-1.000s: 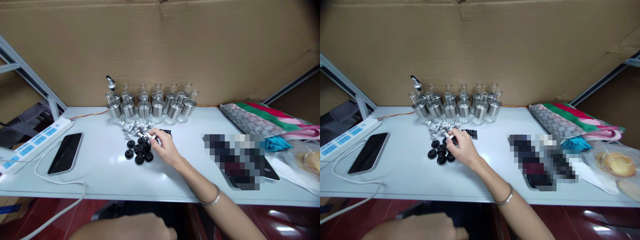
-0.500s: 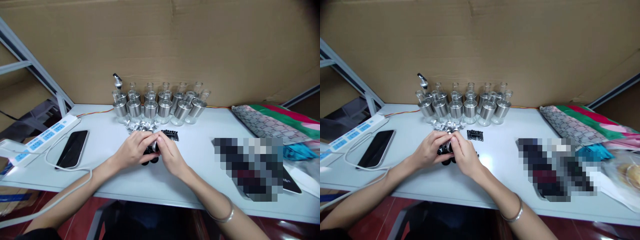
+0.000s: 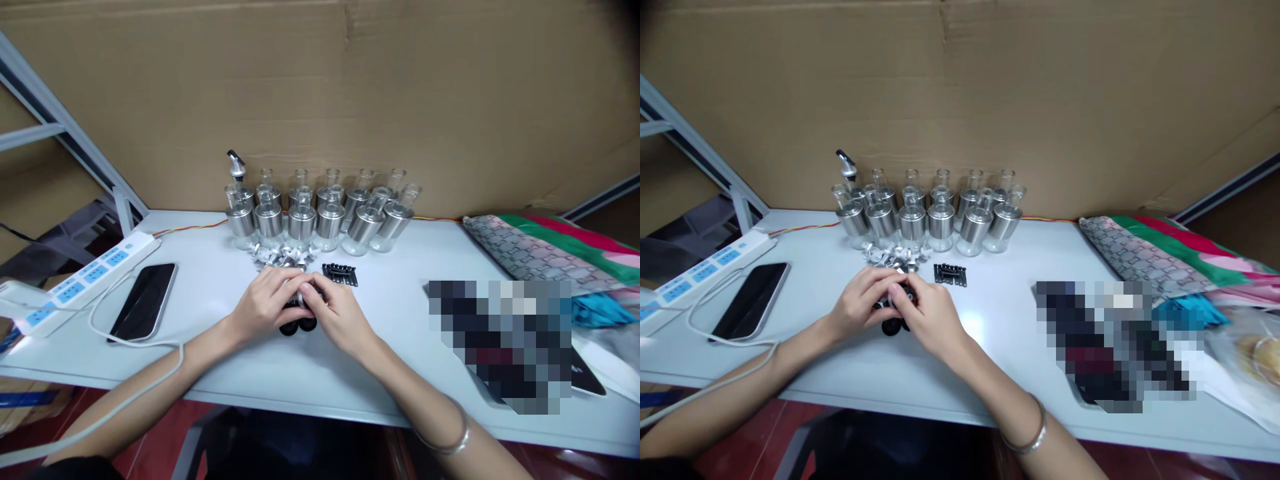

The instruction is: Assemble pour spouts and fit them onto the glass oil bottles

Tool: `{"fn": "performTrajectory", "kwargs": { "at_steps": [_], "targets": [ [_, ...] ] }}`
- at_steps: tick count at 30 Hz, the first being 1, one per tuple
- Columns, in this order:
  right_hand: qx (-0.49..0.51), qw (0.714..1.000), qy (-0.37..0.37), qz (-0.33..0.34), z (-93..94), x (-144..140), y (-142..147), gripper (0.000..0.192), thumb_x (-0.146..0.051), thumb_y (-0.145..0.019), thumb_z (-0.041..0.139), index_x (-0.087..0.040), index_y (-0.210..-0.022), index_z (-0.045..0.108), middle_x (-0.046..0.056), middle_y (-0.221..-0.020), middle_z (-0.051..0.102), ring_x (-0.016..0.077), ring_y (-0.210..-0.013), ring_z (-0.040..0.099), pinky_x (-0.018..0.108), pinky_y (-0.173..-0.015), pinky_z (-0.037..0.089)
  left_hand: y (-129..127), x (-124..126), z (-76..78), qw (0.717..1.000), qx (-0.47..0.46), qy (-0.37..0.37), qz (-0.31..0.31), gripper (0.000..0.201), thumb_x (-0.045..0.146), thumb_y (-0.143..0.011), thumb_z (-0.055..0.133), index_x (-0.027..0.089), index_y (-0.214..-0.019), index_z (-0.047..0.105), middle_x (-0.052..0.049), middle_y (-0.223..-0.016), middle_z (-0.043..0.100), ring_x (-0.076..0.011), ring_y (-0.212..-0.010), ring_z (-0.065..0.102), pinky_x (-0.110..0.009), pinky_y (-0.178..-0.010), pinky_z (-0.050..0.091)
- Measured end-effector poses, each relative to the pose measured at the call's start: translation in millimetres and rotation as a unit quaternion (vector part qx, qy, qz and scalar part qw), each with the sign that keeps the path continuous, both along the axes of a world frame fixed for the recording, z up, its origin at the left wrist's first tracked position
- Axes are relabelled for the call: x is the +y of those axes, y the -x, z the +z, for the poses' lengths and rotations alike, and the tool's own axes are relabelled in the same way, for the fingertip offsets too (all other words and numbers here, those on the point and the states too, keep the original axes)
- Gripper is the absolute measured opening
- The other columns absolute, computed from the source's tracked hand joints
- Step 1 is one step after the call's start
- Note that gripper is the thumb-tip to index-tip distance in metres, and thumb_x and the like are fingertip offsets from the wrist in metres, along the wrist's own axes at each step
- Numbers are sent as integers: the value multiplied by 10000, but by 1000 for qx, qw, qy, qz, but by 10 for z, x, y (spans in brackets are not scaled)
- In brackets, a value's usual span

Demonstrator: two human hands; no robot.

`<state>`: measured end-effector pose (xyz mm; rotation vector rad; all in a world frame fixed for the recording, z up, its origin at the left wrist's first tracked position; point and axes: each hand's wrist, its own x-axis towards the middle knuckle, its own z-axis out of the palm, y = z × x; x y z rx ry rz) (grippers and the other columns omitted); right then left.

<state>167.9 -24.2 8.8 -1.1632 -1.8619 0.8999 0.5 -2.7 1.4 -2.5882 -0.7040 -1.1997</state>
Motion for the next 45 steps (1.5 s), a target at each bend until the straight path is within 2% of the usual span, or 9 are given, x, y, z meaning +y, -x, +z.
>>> {"fn": "performTrajectory", "kwargs": {
  "at_steps": [3, 9, 13, 16, 21, 25, 31, 39, 45],
  "targets": [
    [-31, 999, -23, -1, 0, 5, -7, 492, -525, -941, 303, -197, -691, 571, 1, -542, 537, 135, -502, 484, 255, -532, 333, -15, -45, -13, 999, -36, 19, -29, 361, 418, -920, 498, 117, -1118, 520, -106, -912, 675, -175, -798, 640, -292, -679, 503],
    [-50, 996, -62, -31, -24, 10, 9, 617, -551, -948, 200, -201, -558, 526, 13, -439, 503, 134, -431, 455, 262, -510, 319, -60, -141, -45, 994, -73, 83, -15, 388, 448, -883, 552, 141, -1117, 514, -99, -916, 673, -185, -828, 649, -308, -710, 527],
    [-46, 998, -28, -26, -56, 10, 39, 599, -580, -934, 208, -202, -575, 504, 20, -489, 524, 139, -467, 477, 253, -506, 321, -55, -178, -40, 982, -117, 147, -20, 330, 353, -859, 617, 150, -1104, 531, -89, -926, 657, -169, -856, 640, -282, -735, 541],
    [-36, 999, -14, -35, -82, 26, 56, 561, -580, -929, 230, -203, -606, 490, 4, -510, 491, 131, -481, 453, 239, -500, 313, -46, -182, -24, 978, -122, 167, -34, 316, 280, -843, 645, 151, -1113, 540, -92, -957, 652, -167, -891, 639, -279, -778, 542],
    [-4, 998, -16, -59, -87, 67, 50, 443, -527, -906, 360, -211, -603, 433, -29, -497, 453, 114, -473, 402, 226, -486, 287, -43, -171, -18, 968, -134, 213, -19, 327, 288, -837, 652, 156, -1119, 552, -99, -993, 649, -175, -936, 637, -287, -795, 552],
    [32, 999, 13, -25, -61, 75, 38, 315, -452, -893, 424, -211, -701, 488, -20, -594, 542, 119, -526, 467, 220, -508, 333, -32, -148, -48, 969, -145, 202, -12, 298, 260, -842, 647, 162, -1111, 566, -97, -1017, 660, -176, -982, 638, -295, -830, 557],
    [78, 995, 62, 6, -73, 98, 45, 242, -423, -871, 458, -209, -761, 476, -13, -679, 552, 130, -614, 495, 233, -561, 379, 17, -64, -93, 967, -155, 203, -17, 305, 223, -824, 667, 153, -1112, 596, -96, -1021, 699, -168, -974, 667, -296, -873, 559],
    [136, 980, 144, 13, -81, 106, 13, 211, -401, -806, 558, -198, -798, 501, -29, -645, 507, 117, -593, 459, 231, -540, 358, 115, 87, -43, 974, -130, 166, -85, 297, 254, -802, 693, 129, -1064, 631, -119, -970, 720, -177, -934, 688, -294, -830, 584],
    [164, 974, 158, 2, -39, 98, 23, 181, -329, -712, 619, -188, -782, 528, -23, -689, 508, 99, -584, 436, 215, -518, 356, 142, 107, -1, 967, -117, 186, -125, 264, 205, -808, 683, 128, -1053, 626, -129, -958, 711, -175, -913, 685, -271, -778, 585]
  ]
}}
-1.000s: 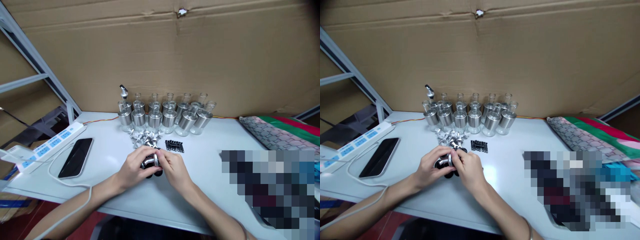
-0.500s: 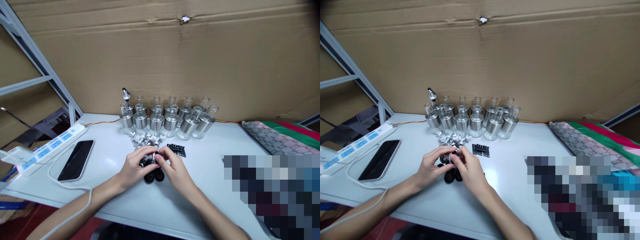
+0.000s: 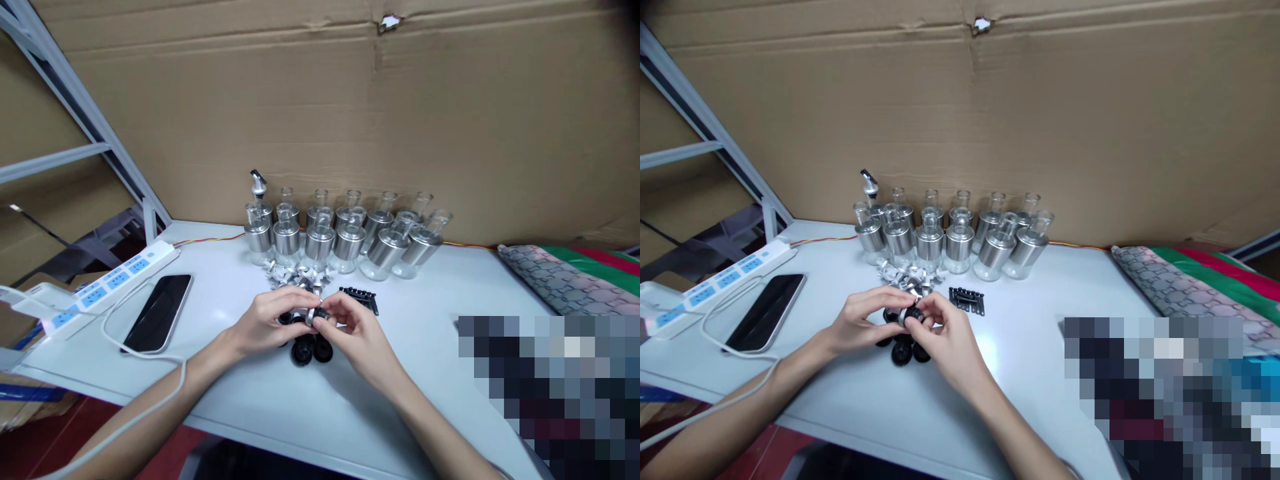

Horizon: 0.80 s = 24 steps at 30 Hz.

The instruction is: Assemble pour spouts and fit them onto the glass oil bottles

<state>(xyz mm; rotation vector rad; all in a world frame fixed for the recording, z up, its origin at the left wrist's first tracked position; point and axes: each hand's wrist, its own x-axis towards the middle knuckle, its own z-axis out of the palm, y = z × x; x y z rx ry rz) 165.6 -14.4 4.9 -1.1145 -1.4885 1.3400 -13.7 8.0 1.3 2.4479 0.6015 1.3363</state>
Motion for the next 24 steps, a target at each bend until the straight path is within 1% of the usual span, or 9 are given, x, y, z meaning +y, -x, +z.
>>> {"fn": "performTrajectory", "kwargs": {
  "at_steps": [2, 6, 8, 11, 14, 17, 21, 22, 24],
  "targets": [
    [-3, 1000, 1, -1, 12, -11, 4, 158, -296, -690, 610, -188, -759, 518, -35, -653, 478, 91, -561, 407, 204, -496, 340, 6, 2, 15, 1000, 5, 8, -12, 271, 204, -794, 696, 120, -1042, 623, -136, -952, 707, -173, -892, 683, -262, -765, 580],
    [-28, 999, -7, 15, 34, -41, 9, 115, -246, -671, 576, -191, -715, 485, -72, -553, 370, 80, -520, 338, 191, -470, 287, 20, 7, 46, 999, 5, 14, -37, 286, 222, -756, 734, 109, -993, 622, -123, -883, 703, -160, -808, 673, -241, -711, 563],
    [-39, 999, -21, 24, 43, -56, 11, 100, -232, -669, 560, -191, -705, 476, -76, -543, 359, 77, -513, 327, 192, -473, 285, 31, 6, 63, 999, 5, 23, -46, 278, 227, -740, 745, 109, -961, 626, -111, -849, 699, -153, -772, 665, -229, -676, 552],
    [-67, 996, -55, 34, 43, -74, 11, 77, -216, -683, 545, -188, -713, 480, -70, -562, 374, 76, -517, 336, 195, -485, 304, 55, 0, 87, 997, 13, 54, -47, 266, 214, -709, 764, 104, -916, 640, -101, -823, 702, -157, -753, 665, -235, -673, 542],
    [-111, 986, -113, 43, 19, -86, 7, 49, -187, -696, 539, -186, -715, 494, -48, -603, 426, 87, -547, 387, 200, -500, 324, 89, -6, 113, 992, 31, 110, -54, 267, 243, -698, 773, 93, -888, 660, -97, -807, 704, -150, -708, 652, -230, -631, 524],
    [-146, 970, -188, 46, -7, -88, -1, 48, -159, -706, 540, -188, -716, 503, -38, -617, 452, 92, -552, 411, 206, -503, 326, 121, -10, 147, 983, 47, 166, -59, 281, 291, -700, 771, 94, -877, 678, -86, -787, 701, -127, -652, 614, -220, -585, 497],
    [-164, 941, -291, 51, -20, -84, -15, 81, -135, -734, 546, -198, -711, 501, -43, -592, 429, 95, -530, 405, 210, -490, 321, 148, -10, 181, 972, 54, 219, -61, 277, 292, -670, 785, 109, -856, 692, -62, -758, 691, -109, -622, 581, -216, -588, 491],
    [-168, 933, -314, 56, -21, -83, -19, 92, -129, -746, 544, -200, -707, 501, -37, -593, 443, 98, -533, 417, 212, -490, 326, 154, -9, 182, 968, 56, 235, -61, 278, 285, -656, 793, 111, -849, 694, -57, -753, 688, -107, -623, 579, -213, -591, 492],
    [-175, 916, -354, 72, -22, -82, -30, 106, -122, -783, 532, -201, -715, 515, -9, -631, 520, 110, -563, 470, 216, -507, 360, 164, -4, 175, 960, 62, 268, -61, 293, 281, -622, 812, 116, -835, 697, -51, -750, 685, -109, -638, 586, -208, -600, 498]
  ]
}}
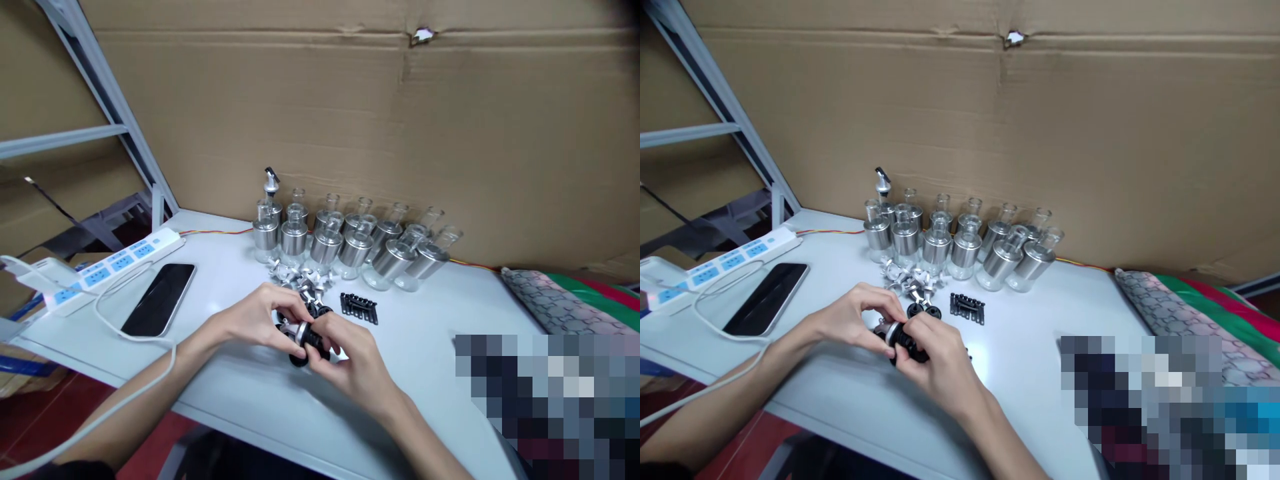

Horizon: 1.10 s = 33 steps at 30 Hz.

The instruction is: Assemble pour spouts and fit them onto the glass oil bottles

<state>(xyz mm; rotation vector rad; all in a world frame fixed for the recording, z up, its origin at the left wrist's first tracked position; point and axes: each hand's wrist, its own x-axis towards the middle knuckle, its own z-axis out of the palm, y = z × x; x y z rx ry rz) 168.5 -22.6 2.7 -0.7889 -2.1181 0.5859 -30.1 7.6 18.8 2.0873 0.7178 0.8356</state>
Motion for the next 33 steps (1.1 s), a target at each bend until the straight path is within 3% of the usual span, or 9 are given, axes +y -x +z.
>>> {"fn": "performTrajectory", "kwargs": {
  "at_steps": [5, 10, 16, 19, 22, 25, 27, 29, 33],
  "targets": [
    [-26, 997, -65, 26, 8, 5, -23, 104, -113, -840, 516, -188, -792, 570, 71, -793, 653, 144, -674, 585, 234, -587, 447, 17, 10, -21, 998, 20, 53, 7, 341, 304, -577, 841, 114, -825, 703, -53, -758, 691, -120, -669, 605, -216, -626, 513],
    [-63, 985, -161, 12, 33, 1, -19, 141, -96, -858, 500, -182, -771, 571, 71, -745, 653, 142, -625, 545, 250, -547, 413, 27, 10, 2, 997, 21, 71, 12, 341, 308, -581, 840, 116, -829, 704, -49, -756, 687, -124, -683, 607, -216, -632, 510],
    [-85, 962, -260, 3, 33, -46, -16, 154, -56, -860, 509, -190, -908, 568, 77, -826, 685, 154, -675, 550, 288, -598, 413, 45, -2, 42, 995, 4, 98, 0, 331, 280, -561, 850, 116, -804, 697, -37, -754, 682, -108, -660, 598, -206, -628, 519],
    [-59, 981, -186, 11, 34, -11, -47, 166, -75, -873, 488, -209, -932, 566, 74, -863, 671, 160, -743, 584, 282, -630, 446, 21, 7, 26, 998, -2, 64, 11, 321, 262, -596, 836, 114, -841, 691, -49, -776, 693, -117, -671, 617, -211, -625, 522],
    [0, 999, -37, -2, 44, 56, -114, 160, -128, -856, 542, -222, -985, 553, 74, -974, 639, 175, -899, 597, 295, -751, 486, -40, 19, -9, 997, -34, -60, 45, 299, 233, -677, 791, 115, -925, 673, -87, -885, 704, -153, -794, 656, -253, -705, 545],
    [53, 993, 93, -57, 76, 109, -163, 172, -251, -848, 578, -217, -1010, 533, 63, -965, 620, 174, -854, 593, 296, -733, 489, -99, 16, -47, 977, -65, -185, 83, 265, 217, -744, 743, 131, -976, 647, -104, -963, 688, -174, -906, 662, -298, -786, 561],
    [51, 984, 164, -56, 116, 139, -151, 141, -317, -863, 554, -210, -954, 541, 40, -885, 624, 160, -780, 585, 279, -686, 475, -118, 11, -71, 966, -72, -227, 105, 238, 215, -779, 710, 142, -993, 635, -103, -972, 677, -167, -916, 662, -284, -759, 573],
    [23, 978, 206, -35, 159, 178, -102, 165, -367, -868, 537, -202, -867, 550, 20, -794, 617, 151, -722, 569, 268, -649, 453, -119, 12, -92, 956, -73, -259, 118, 217, 207, -809, 677, 148, -1011, 625, -101, -979, 669, -163, -933, 659, -276, -754, 579],
    [1, 975, 218, -32, 178, 284, 6, 250, -414, -889, 480, -194, -785, 539, 5, -690, 594, 138, -625, 525, 262, -590, 414, -94, 28, -133, 939, -42, -317, 129, 206, 156, -830, 637, 144, -1034, 611, -103, -994, 665, -164, -963, 653, -292, -818, 573]
  ]
}}
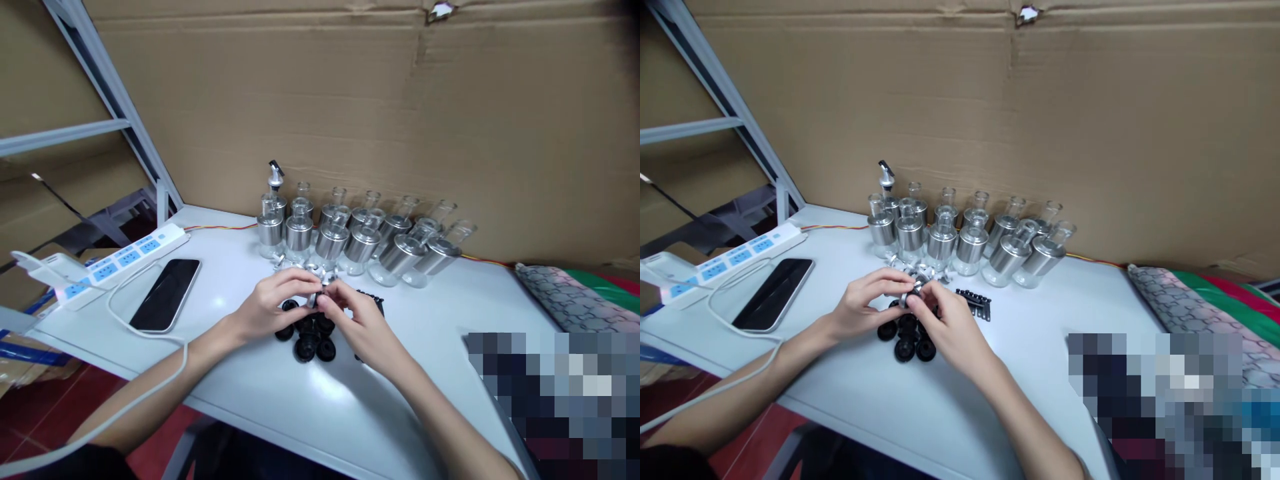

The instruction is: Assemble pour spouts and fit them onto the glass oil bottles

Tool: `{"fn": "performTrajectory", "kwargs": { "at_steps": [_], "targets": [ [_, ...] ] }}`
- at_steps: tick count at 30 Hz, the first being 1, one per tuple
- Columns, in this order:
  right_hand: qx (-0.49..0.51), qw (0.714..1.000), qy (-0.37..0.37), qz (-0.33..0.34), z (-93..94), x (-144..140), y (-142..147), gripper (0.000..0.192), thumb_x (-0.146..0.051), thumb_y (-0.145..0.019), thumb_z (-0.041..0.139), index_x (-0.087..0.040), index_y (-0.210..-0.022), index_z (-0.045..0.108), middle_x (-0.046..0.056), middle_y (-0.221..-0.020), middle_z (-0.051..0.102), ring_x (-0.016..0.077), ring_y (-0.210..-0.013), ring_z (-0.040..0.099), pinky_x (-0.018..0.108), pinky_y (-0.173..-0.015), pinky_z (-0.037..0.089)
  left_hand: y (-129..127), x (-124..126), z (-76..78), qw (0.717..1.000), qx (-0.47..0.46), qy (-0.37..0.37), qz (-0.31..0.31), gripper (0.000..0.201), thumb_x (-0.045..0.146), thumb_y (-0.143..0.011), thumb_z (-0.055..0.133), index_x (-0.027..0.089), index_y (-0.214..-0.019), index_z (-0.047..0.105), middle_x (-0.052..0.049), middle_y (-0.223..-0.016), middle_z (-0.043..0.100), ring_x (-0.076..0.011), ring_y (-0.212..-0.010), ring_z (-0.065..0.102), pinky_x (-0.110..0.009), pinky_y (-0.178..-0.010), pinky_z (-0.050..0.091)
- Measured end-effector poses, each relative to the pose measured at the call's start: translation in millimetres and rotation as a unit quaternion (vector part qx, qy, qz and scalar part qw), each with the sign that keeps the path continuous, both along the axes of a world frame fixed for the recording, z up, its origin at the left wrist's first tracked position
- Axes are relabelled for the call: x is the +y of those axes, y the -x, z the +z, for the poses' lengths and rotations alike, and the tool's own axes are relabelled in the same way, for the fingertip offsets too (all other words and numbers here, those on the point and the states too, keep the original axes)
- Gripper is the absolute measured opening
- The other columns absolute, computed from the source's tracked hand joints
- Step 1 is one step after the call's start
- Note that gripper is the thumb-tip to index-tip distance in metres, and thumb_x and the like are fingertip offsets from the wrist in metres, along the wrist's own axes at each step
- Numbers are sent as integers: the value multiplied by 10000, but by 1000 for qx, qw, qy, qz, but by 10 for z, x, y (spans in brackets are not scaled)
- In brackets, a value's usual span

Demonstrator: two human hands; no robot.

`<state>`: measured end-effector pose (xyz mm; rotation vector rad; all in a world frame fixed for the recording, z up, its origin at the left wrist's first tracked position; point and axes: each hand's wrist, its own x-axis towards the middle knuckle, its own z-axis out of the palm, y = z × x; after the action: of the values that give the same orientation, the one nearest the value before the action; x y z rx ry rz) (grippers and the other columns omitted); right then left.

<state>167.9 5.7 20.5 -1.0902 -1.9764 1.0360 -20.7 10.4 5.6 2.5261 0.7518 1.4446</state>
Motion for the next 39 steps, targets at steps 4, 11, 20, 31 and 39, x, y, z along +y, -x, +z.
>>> {"fn": "performTrajectory", "kwargs": {
  "at_steps": [4, 11, 20, 31, 39],
  "targets": [
    [0, 1000, -15, 25, -77, 42, -8, 180, -329, -902, 472, -194, -883, 591, 16, -737, 641, 139, -641, 558, 261, -611, 437, 12, 13, -31, 997, 64, -38, 8, 200, 128, -857, 578, 153, -1054, 600, -102, -1004, 670, -165, -945, 654, -301, -795, 575],
    [-17, 990, -137, 23, -115, -44, -112, 120, -251, -888, 512, -203, -958, 597, 43, -802, 662, 161, -702, 585, 273, -637, 470, -5, -4, 1, 988, 106, -108, -7, 244, 127, -872, 560, 181, -1110, 575, -95, -1017, 688, -166, -944, 662, -311, -789, 578],
    [5, 990, -138, 13, -59, -84, -86, 44, -187, -810, 542, -209, -831, 511, -2, -727, 585, 126, -652, 542, 235, -615, 444, -7, -28, 3, 981, 100, -165, -11, 179, 134, -873, 565, 129, -1049, 600, -112, -950, 703, -178, -921, 683, -305, -754, 602],
    [-3, 974, -223, 27, 2, -107, -85, 128, -105, -765, 563, -203, -847, 562, 28, -758, 607, 168, -737, 517, 276, -630, 448, 25, -13, 17, 979, 118, -167, -17, 183, 192, -869, 557, 107, -1030, 571, -133, -924, 701, -180, -858, 690, -296, -715, 602],
    [15, 954, -298, 15, 37, -118, -65, 192, -69, -759, 602, -211, -887, 584, 10, -730, 651, 172, -727, 471, 298, -631, 448, 20, -9, 77, 975, 117, -190, 10, 226, 239, -841, 617, 117, -1023, 564, -103, -887, 721, -176, -842, 692, -319, -755, 566]
  ]
}}
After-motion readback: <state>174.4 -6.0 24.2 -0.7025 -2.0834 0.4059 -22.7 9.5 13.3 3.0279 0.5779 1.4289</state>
